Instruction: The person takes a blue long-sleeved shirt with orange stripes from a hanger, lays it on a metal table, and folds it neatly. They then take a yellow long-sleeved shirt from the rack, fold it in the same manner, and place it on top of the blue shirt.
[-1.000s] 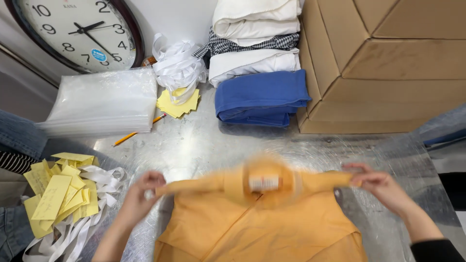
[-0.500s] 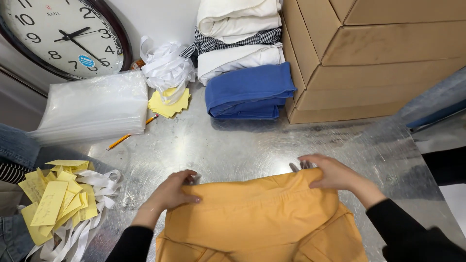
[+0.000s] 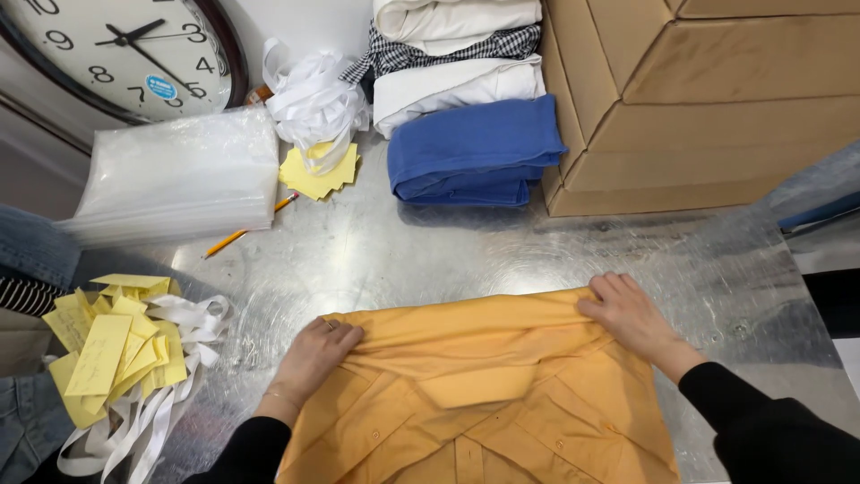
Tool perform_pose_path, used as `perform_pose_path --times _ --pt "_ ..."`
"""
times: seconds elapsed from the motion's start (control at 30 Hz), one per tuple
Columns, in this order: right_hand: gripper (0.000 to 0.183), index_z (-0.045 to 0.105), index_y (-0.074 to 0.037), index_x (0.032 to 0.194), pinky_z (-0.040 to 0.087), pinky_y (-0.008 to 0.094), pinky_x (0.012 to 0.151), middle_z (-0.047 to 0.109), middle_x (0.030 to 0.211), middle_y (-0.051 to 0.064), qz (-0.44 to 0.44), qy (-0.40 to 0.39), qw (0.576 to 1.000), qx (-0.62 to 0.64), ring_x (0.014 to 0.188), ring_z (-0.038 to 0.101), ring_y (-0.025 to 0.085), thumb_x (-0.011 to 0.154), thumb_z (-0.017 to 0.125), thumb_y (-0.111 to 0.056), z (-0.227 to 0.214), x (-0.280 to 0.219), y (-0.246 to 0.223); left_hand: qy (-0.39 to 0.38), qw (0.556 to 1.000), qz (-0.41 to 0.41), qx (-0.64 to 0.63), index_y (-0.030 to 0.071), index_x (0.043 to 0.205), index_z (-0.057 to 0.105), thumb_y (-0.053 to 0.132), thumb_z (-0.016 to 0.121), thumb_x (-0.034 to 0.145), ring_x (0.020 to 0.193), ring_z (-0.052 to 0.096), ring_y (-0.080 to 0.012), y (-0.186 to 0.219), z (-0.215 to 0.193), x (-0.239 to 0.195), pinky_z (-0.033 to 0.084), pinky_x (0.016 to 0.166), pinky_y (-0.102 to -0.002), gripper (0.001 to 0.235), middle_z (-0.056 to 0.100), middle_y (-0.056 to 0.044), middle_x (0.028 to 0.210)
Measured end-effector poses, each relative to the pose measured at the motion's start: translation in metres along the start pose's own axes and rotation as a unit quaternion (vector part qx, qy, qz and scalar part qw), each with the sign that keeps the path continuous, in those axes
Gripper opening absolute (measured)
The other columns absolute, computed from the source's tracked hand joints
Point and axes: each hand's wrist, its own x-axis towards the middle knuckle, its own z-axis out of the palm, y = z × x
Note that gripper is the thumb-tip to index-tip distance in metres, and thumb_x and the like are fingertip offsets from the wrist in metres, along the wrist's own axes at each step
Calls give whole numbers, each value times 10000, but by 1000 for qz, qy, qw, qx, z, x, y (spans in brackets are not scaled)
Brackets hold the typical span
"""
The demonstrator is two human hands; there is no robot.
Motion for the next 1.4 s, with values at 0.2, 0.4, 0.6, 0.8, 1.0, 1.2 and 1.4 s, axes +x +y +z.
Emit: perform_pose_path --times 0.2,0.4,0.6,0.8,1.0,1.2,1.4 --pt "312 657 -339 1136 507 382 965 503 1222 -17 70 -135 986 69 1172 553 241 857 596 -212 -2 2 -5 -248 943 -142 -168 212 1173 569 106 635 825 1187 688 -316 21 -83 36 508 1049 -426 370 717 -64 1189" --pt "601 528 -125 1474 542 529 1012 733 1099 189 199 -199 909 308 1117 707 394 952 669 -385 -84 41 -3 -225 881 -264 -322 187 1487 290 369 605 1018 1006 767 -368 9 -81 50 575 943 -509 593 796 -88 975" --pt "446 736 -309 1042 531 424 1023 593 1196 -17 185 -302 927 122 1255 612 249 701 907 -539 -30 63 9 -295 923 -224 -100 246 1202 679 466 881 780 1101 731 -315 4 -60 83 620 883 -486 517 709 -46 1174" --pt "183 597 -236 871 598 424 818 646 1001 15 136 -335 925 121 976 747 287 809 769 -230 -48 54 -17 -289 950 -108 -39 211 1237 718 129 729 920 1003 766 -267 8 -96 77 635 838 -430 327 777 -34 1071" --pt "199 586 -302 1118 594 356 814 596 1016 -15 0 -105 994 12 982 715 232 944 580 -206 -21 -49 -58 -131 989 34 -56 190 1118 589 275 595 959 844 732 -288 29 -34 -21 612 681 -442 180 704 -53 971" --pt "337 606 -197 1040 530 400 688 569 999 3 45 -52 988 138 928 583 246 766 592 -2 -19 -78 -86 -111 977 -50 -177 145 1240 552 79 580 889 1043 674 -351 62 -34 -44 551 850 -488 358 678 -134 1258" --pt "264 556 -230 1000 437 299 668 572 710 -45 282 -207 837 421 646 567 123 950 755 -396 -81 -45 -77 -232 841 -284 -398 201 1547 231 494 526 1010 843 702 -276 57 -104 -10 494 810 -390 679 701 -27 832"
